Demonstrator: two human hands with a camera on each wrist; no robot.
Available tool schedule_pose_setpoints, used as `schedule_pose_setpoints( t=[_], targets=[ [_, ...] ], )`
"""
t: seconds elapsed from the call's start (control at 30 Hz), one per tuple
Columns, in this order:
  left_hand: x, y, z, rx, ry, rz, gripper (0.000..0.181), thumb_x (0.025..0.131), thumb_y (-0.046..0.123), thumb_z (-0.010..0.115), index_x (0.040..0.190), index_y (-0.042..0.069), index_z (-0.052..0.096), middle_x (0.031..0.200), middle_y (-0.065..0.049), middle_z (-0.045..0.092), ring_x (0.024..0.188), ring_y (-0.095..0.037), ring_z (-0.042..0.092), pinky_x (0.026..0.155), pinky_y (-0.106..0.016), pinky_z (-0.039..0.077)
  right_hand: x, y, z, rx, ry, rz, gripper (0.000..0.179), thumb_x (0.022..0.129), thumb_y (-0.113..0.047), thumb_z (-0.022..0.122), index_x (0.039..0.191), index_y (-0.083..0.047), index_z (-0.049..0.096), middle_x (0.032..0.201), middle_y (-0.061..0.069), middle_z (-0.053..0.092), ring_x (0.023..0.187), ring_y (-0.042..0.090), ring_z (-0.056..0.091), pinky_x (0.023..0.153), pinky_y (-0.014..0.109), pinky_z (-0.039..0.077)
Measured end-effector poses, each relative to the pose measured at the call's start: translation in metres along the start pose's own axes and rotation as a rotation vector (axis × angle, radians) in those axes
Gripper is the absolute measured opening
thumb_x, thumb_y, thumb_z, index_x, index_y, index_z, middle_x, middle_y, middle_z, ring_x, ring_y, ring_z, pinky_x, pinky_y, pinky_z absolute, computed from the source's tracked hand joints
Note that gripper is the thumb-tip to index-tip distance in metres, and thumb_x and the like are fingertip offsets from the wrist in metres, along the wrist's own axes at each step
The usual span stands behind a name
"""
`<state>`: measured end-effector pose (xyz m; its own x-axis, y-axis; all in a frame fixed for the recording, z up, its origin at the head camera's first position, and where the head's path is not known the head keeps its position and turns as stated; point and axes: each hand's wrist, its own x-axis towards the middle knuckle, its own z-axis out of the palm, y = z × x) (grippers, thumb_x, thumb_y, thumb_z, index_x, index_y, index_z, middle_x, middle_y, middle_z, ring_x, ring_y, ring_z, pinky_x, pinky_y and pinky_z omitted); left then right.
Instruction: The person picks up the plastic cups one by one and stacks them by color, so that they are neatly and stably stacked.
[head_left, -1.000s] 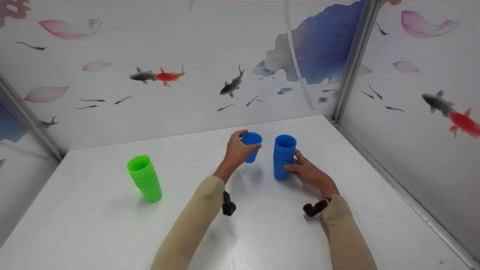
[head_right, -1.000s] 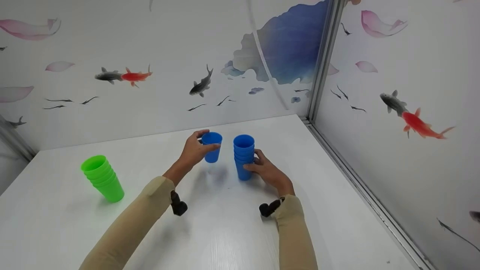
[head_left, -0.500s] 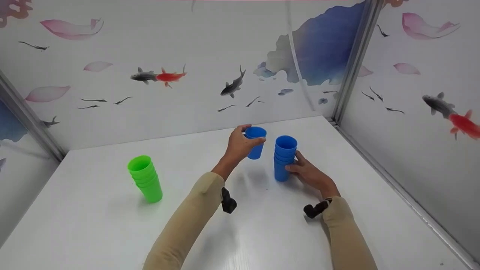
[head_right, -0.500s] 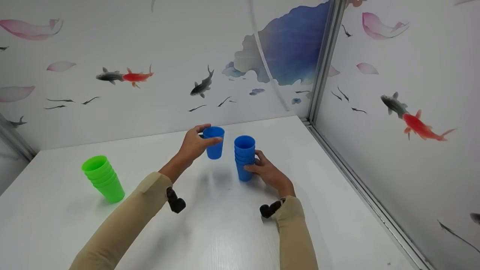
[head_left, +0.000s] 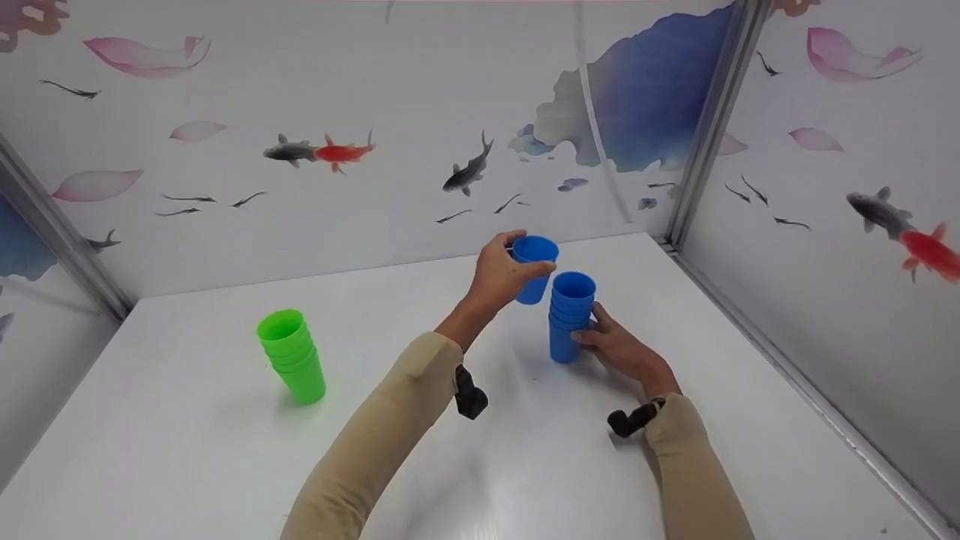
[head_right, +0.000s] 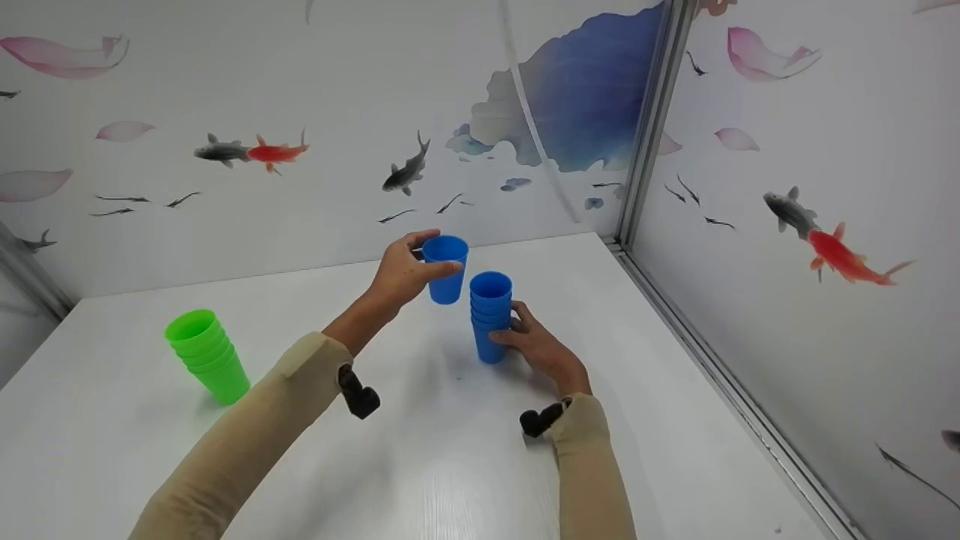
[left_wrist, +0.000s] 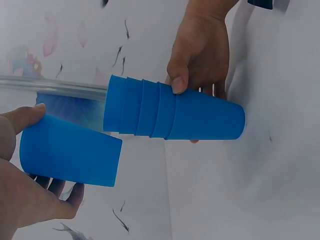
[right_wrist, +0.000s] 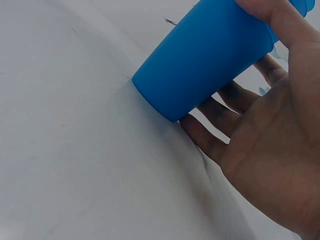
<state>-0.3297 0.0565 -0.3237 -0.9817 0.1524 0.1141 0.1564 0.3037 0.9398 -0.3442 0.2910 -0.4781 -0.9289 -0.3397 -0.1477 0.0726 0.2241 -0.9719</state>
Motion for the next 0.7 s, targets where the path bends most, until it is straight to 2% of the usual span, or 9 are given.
schedule_pose_setpoints(
  t=[0.17,0.33,0.5,0.7],
  targets=[
    [-0.001,0.013,-0.003,0.008,0.027,0.033,0.076,0.087,0.030,0.078,0.151,0.011,0.042,0.156,-0.013,0.044,0.142,-0.037,0.046,0.116,-0.053,0.040,-0.001,0.000,0.000,-0.014,0.000,0.004,0.112,0.092,-0.048,0.069,0.159,-0.025,-0.018,0.171,0.011,-0.008,0.157,0.039,-0.003,0.126,0.058,0.008],
    [-0.002,0.026,-0.004,0.005,0.026,0.082,0.075,0.086,0.031,0.077,0.151,0.012,0.043,0.155,-0.011,0.045,0.142,-0.036,0.047,0.115,-0.053,0.041,-0.003,0.000,0.000,-0.001,-0.009,-0.009,0.110,0.095,-0.043,0.066,0.158,-0.023,-0.021,0.170,0.013,-0.010,0.157,0.040,-0.004,0.126,0.058,0.008],
    [-0.005,0.035,0.003,-0.004,0.023,0.094,0.075,0.088,0.033,0.076,0.152,0.013,0.041,0.156,-0.011,0.045,0.142,-0.036,0.047,0.115,-0.052,0.042,-0.003,0.000,-0.001,0.017,-0.037,-0.021,0.106,0.098,-0.040,0.063,0.158,-0.023,-0.023,0.170,0.014,-0.011,0.157,0.041,-0.005,0.126,0.059,0.006],
    [-0.007,0.043,0.014,-0.029,0.006,0.097,0.074,0.088,0.032,0.076,0.151,0.014,0.042,0.157,-0.009,0.044,0.143,-0.034,0.047,0.115,-0.050,0.043,-0.003,-0.002,-0.001,-0.020,-0.012,0.014,0.110,0.094,-0.047,0.065,0.158,-0.024,-0.021,0.170,0.010,-0.011,0.157,0.040,-0.005,0.125,0.060,0.007]
  ],
)
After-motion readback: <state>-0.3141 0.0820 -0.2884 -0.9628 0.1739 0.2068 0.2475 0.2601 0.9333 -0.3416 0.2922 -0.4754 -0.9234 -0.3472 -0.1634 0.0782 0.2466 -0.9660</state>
